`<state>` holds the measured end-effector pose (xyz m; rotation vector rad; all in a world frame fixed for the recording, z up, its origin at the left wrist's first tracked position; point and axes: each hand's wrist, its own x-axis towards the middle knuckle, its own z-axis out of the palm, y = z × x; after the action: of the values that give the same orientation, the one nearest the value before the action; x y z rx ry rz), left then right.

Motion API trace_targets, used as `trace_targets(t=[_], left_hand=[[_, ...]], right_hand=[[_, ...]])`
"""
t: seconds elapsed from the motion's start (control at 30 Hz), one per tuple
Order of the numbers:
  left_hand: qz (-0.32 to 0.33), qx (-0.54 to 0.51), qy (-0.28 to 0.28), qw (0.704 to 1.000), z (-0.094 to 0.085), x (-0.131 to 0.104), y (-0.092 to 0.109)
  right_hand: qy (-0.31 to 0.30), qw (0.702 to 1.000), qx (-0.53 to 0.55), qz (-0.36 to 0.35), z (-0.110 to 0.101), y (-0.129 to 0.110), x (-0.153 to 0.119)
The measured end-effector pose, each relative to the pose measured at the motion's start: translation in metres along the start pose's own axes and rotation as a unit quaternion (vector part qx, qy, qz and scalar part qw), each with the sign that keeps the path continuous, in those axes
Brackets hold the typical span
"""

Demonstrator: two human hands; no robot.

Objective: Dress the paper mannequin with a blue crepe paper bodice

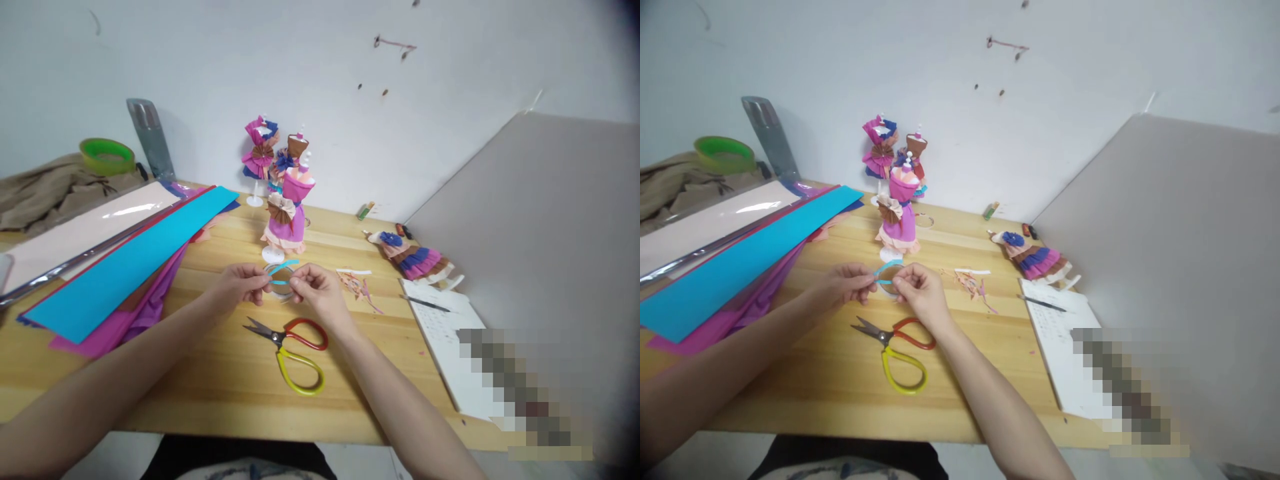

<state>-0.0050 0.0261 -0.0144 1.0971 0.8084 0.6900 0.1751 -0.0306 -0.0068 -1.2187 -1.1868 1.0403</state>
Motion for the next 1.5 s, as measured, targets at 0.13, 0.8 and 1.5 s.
trace_targets(t=[0.13,0.8,1.5], left_hand=[[0.025,0.079,0.006,0.997,-0.003,0.002,-0.003],[0.060,0.184,0.009,0.981,0.002,0.001,0.004],[0.091,0.204,-0.015,0.975,-0.001,-0.003,0.011]], right_hand=[[-0.002,1.000,-0.010,-0.013,0.000,-0.003,-0.001],[-0.051,0.993,-0.069,-0.075,-0.006,0.008,0.001],[-0.027,0.984,-0.142,-0.102,0.003,-0.001,-0.005]])
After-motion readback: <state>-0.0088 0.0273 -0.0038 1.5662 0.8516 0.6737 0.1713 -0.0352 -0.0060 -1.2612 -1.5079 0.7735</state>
